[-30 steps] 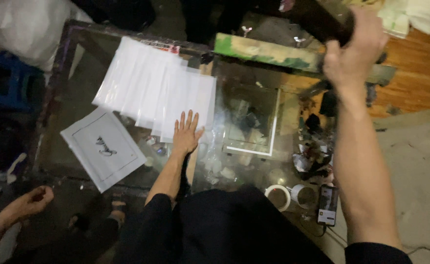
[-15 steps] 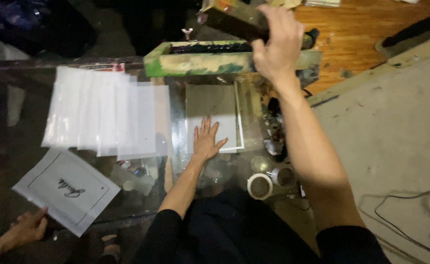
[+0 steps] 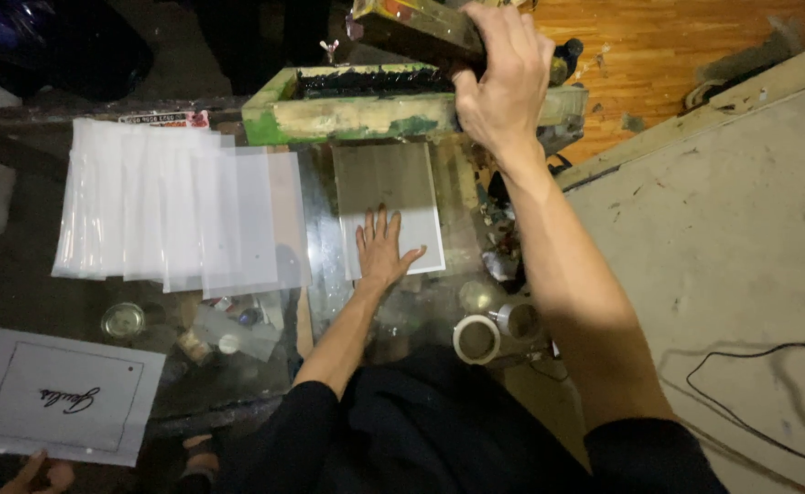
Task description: Manually screen printing designs onto paper sheets using a squeegee and a screen frame.
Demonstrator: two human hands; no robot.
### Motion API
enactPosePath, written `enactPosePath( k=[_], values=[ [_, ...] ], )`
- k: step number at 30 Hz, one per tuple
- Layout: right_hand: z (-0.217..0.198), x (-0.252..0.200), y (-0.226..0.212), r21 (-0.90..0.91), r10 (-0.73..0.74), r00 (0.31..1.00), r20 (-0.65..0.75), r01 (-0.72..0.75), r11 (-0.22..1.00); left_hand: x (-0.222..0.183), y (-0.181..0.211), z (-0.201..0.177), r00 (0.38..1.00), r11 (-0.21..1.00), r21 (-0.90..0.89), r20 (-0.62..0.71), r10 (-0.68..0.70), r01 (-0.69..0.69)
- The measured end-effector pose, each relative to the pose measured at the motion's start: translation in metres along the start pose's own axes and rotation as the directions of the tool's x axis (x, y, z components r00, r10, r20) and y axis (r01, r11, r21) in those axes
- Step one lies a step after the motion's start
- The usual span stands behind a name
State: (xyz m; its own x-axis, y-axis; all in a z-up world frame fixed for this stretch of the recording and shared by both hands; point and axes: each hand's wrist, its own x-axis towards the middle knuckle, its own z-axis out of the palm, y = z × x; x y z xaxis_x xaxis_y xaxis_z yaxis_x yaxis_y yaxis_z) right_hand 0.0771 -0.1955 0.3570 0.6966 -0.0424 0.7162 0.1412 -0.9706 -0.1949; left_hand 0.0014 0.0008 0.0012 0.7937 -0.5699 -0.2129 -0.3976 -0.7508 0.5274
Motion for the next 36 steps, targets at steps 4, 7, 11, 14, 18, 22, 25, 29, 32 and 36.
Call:
enactPosePath(
  k=[4, 7, 11, 14, 18, 22, 25, 29, 32, 36],
  values=[
    [-0.003, -0.027, -0.005, 0.037, -0.035, 0.997, -0.076, 0.038, 0.999, -0.023, 0.001, -0.031, 0.967, 0.974, -0.224, -0.254, -0.023, -0.035],
    [0.025, -0.115, 0.012, 0.062, -0.087, 0.988, -0.13, 0.096, 0.993, -0.063, -0.036, -0.048, 0.906, 0.746, -0.657, -0.375, -0.195, -0.112],
    [0.04, -0.238, -0.005, 0.003, -0.033, 0.944, 0.329, 0.034, 0.999, -0.144, -0.07, -0.085, 0.864, 0.523, -0.852, -0.291, -0.41, -0.038],
    [0.061, -0.223, -0.026, -0.142, 0.188, 0.642, 0.743, -0.123, 0.982, -0.173, -0.074, -0.054, 0.82, 0.556, -0.765, -0.066, -0.568, 0.324],
    [0.125, -0.267, -0.015, -0.162, 0.199, 0.356, 0.913, -0.13, 0.978, -0.186, -0.1, -0.017, 0.811, 0.627, -0.681, -0.082, -0.579, 0.378],
    [0.107, -0.273, -0.061, -0.219, 0.221, 0.128, 0.967, -0.024, 0.975, -0.189, -0.098, -0.019, 0.791, 0.62, -0.651, -0.048, -0.609, 0.438],
    [0.113, -0.289, -0.062, -0.219, 0.205, 0.249, 0.946, 0.026, 0.975, -0.184, -0.08, -0.055, 0.779, 0.637, -0.607, -0.046, -0.625, 0.475],
    [0.149, -0.226, -0.038, -0.199, 0.157, 0.384, 0.91, 0.072, 0.977, -0.179, -0.044, -0.115, 0.746, 0.624, -0.559, -0.017, -0.666, 0.545],
    [0.225, -0.174, 0.018, -0.187, 0.069, 0.581, 0.811, 0.145, 0.972, -0.177, -0.116, 0.016, 0.718, 0.647, -0.512, -0.082, -0.691, 0.564],
    [0.307, -0.149, 0.084, -0.221, 0.093, 0.611, 0.786, 0.137, 0.965, -0.178, -0.09, -0.024, 0.718, 0.64, -0.539, -0.09, -0.69, 0.548]
  ],
)
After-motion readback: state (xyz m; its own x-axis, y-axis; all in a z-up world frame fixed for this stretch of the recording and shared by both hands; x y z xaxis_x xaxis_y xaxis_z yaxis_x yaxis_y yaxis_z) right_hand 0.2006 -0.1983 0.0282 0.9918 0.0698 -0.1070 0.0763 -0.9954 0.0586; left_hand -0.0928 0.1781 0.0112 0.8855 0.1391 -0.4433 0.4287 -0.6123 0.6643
